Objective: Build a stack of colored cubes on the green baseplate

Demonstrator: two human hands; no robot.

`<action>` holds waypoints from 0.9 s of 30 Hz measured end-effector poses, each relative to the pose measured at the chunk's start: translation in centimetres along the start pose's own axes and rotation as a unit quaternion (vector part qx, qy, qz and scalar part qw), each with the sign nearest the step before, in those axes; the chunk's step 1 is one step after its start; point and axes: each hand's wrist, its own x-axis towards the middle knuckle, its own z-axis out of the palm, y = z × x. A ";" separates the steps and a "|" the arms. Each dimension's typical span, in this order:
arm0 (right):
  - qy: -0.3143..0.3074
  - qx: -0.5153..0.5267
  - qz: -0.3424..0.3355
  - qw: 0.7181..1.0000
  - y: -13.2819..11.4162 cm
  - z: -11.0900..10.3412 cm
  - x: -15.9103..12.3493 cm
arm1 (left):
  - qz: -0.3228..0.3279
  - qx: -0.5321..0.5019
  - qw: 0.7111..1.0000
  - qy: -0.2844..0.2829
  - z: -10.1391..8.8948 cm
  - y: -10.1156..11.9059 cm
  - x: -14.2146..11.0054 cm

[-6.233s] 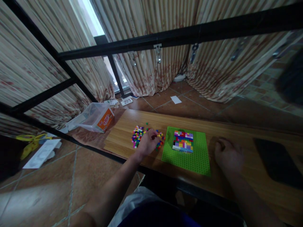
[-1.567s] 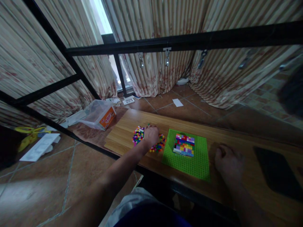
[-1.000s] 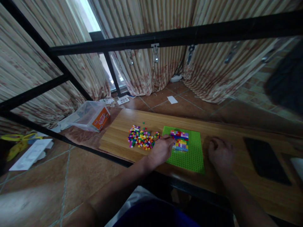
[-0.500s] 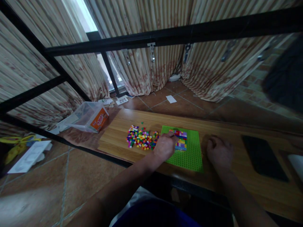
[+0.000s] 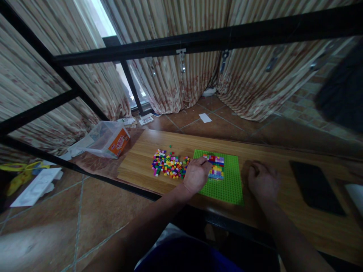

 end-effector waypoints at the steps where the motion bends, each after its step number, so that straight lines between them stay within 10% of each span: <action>1: -0.001 -0.001 -0.001 1.000 0.0 0.0 0.0 | 0.000 -0.004 1.000 0.005 0.1 -0.1 -0.1; 27: -0.008 -0.003 -0.001 1.000 0.0 -0.1 0.0 | -0.031 0.032 0.999 0.014 -0.4 0.6 -1.0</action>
